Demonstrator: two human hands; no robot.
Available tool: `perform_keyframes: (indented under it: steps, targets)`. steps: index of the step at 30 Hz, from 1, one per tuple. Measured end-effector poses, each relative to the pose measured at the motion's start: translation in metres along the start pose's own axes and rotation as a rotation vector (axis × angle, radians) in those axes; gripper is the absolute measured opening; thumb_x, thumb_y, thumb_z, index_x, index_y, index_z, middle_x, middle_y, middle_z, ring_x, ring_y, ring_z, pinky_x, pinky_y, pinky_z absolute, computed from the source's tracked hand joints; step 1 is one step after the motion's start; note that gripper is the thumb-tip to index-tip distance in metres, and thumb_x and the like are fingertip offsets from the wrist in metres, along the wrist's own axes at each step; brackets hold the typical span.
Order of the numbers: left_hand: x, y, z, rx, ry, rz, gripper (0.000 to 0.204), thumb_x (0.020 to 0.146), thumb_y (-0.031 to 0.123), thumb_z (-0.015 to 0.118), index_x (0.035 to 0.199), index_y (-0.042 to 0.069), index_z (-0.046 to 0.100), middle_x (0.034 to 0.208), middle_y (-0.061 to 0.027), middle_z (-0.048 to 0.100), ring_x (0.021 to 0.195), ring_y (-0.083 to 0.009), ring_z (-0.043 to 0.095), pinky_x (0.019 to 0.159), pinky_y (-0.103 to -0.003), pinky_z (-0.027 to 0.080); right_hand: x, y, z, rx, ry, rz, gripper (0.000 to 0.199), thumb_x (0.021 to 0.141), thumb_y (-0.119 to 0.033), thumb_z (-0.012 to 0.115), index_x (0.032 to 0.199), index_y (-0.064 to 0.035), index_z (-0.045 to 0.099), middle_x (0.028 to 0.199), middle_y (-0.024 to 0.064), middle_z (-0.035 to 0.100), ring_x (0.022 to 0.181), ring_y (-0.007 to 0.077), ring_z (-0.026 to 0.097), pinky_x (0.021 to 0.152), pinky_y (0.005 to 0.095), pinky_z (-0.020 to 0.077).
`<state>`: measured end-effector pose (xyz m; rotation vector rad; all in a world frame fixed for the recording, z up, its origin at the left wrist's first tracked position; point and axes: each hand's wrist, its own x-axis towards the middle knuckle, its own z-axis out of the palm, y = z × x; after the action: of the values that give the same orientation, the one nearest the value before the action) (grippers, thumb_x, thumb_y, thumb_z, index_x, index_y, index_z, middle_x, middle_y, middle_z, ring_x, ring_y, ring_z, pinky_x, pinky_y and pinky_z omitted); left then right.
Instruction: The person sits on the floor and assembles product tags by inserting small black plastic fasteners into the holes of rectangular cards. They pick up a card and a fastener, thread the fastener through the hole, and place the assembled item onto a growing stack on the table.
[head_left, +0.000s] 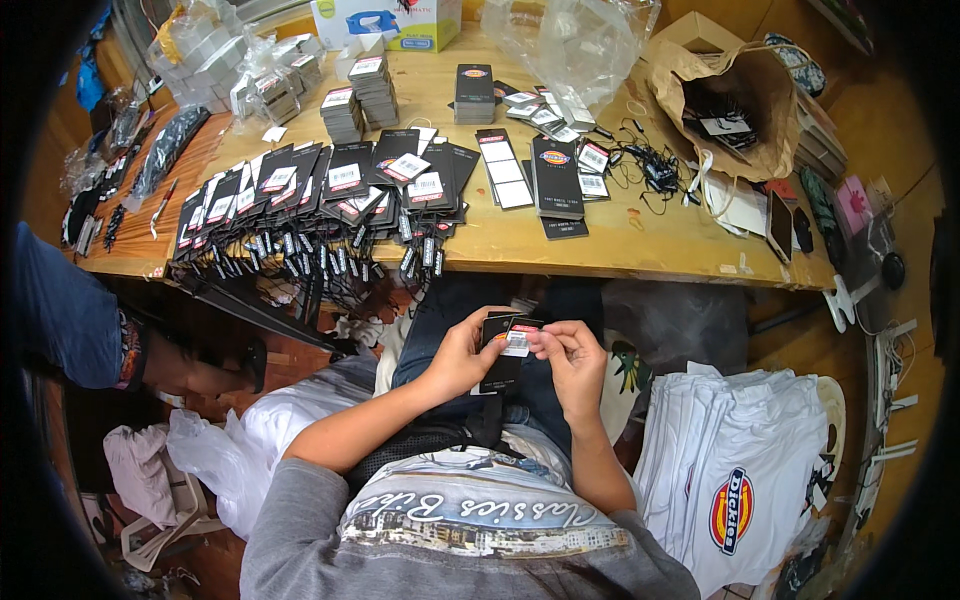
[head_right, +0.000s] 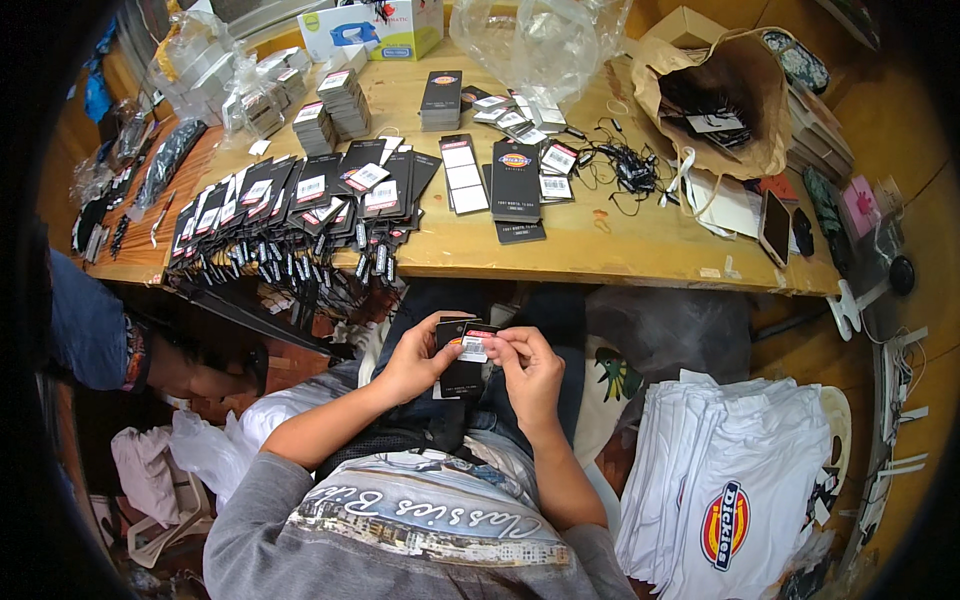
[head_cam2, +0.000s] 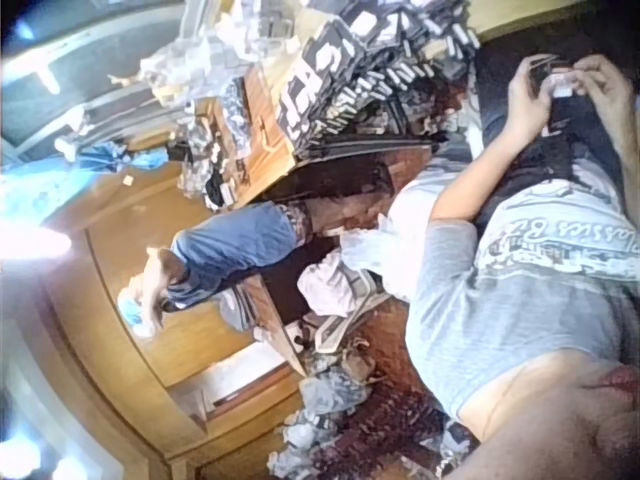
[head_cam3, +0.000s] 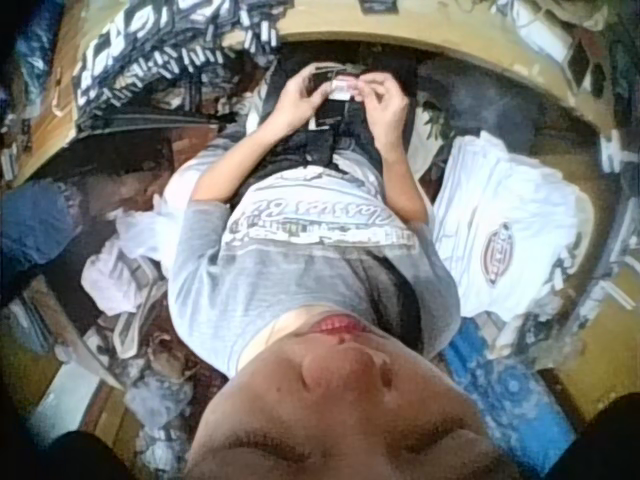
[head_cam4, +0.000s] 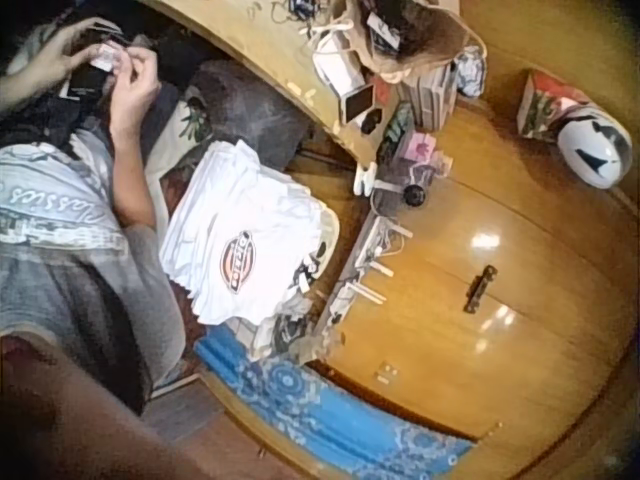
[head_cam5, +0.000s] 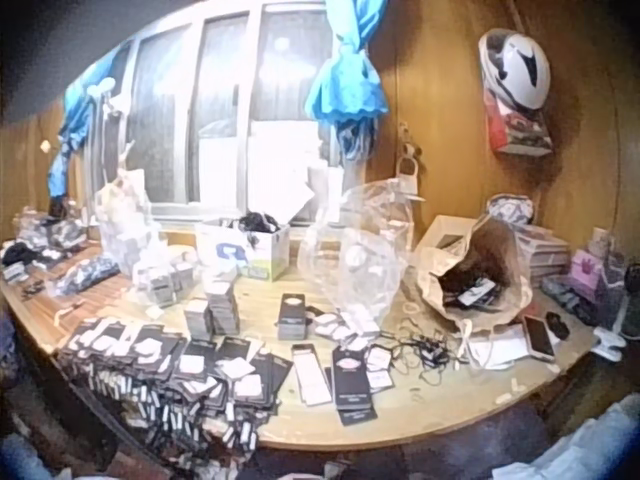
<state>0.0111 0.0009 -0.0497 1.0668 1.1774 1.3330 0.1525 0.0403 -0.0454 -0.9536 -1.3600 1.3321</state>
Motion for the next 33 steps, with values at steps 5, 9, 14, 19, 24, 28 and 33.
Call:
perform_keyframes:
  steps: [5,9,14,19,24,28,33]
  targets:
    - [-0.004,0.004,0.000,0.171,0.038,0.040,0.027,0.075,-0.004,0.054,0.101,-0.002,0.048,0.089,-0.0041,0.055,0.079,-0.0060,0.051,0.069,-0.019,0.043,-0.002,0.001,-0.002,-0.117,0.061,-0.155,0.006,0.071,0.001,0.061,0.072,0.0033,0.055,0.073,0.0048,0.056,0.057,0.0067,0.050,0.052,0.0173,0.0402]
    - [-0.006,0.011,0.003,0.251,0.075,0.107,0.024,0.074,-0.002,0.056,0.097,-0.002,0.050,0.084,-0.0035,0.056,0.075,-0.0050,0.051,0.066,-0.018,0.042,-0.001,0.005,-0.002,-0.172,0.113,-0.278,0.008,0.068,0.003,0.063,0.072,0.0029,0.056,0.079,0.0046,0.053,0.058,0.0066,0.046,0.049,0.0171,0.0377]
    - [-0.008,0.027,0.007,0.409,0.155,0.214,0.020,0.071,-0.002,0.057,0.090,-0.001,0.052,0.073,-0.0030,0.058,0.065,-0.0031,0.051,0.057,-0.017,0.042,-0.004,-0.007,0.005,-0.173,0.124,-0.280,0.009,0.067,0.007,0.060,0.071,0.0035,0.054,0.083,0.0066,0.053,0.067,0.0082,0.051,0.056,0.0180,0.0429]
    - [-0.008,0.026,0.009,0.426,0.200,0.258,0.019,0.070,-0.002,0.058,0.088,-0.001,0.052,0.070,-0.0078,0.059,0.064,-0.0080,0.056,0.054,-0.020,0.043,-0.007,-0.003,0.005,-0.055,0.065,-0.248,0.011,0.067,0.010,0.057,0.071,0.0037,0.050,0.088,0.0092,0.052,0.074,0.0100,0.053,0.064,0.0204,0.0461]
    - [-0.007,0.023,0.010,0.415,0.244,0.303,0.019,0.070,-0.001,0.060,0.087,-0.002,0.052,0.070,-0.0108,0.059,0.065,-0.0112,0.060,0.054,-0.022,0.045,-0.007,-0.004,0.008,-0.021,0.095,-0.265,0.011,0.067,0.012,0.055,0.071,0.0035,0.048,0.089,0.0096,0.050,0.076,0.0111,0.053,0.065,0.0206,0.0459]
    - [-0.008,0.020,0.011,0.436,0.255,0.325,0.019,0.069,0.000,0.062,0.086,-0.002,0.052,0.070,-0.0110,0.060,0.064,-0.0117,0.060,0.053,-0.022,0.045,-0.008,-0.003,0.009,0.011,0.124,-0.260,0.012,0.068,0.012,0.055,0.072,0.0033,0.048,0.089,0.0097,0.049,0.077,0.0116,0.052,0.066,0.0211,0.0452]
    - [-0.012,0.026,0.014,0.465,0.251,0.347,0.019,0.069,-0.001,0.062,0.086,-0.001,0.053,0.069,-0.0106,0.060,0.063,-0.0125,0.060,0.052,-0.022,0.045,-0.011,0.001,0.011,0.045,0.173,-0.234,0.012,0.069,0.011,0.055,0.072,0.0026,0.047,0.088,0.0102,0.050,0.076,0.0117,0.051,0.066,0.0213,0.0439]
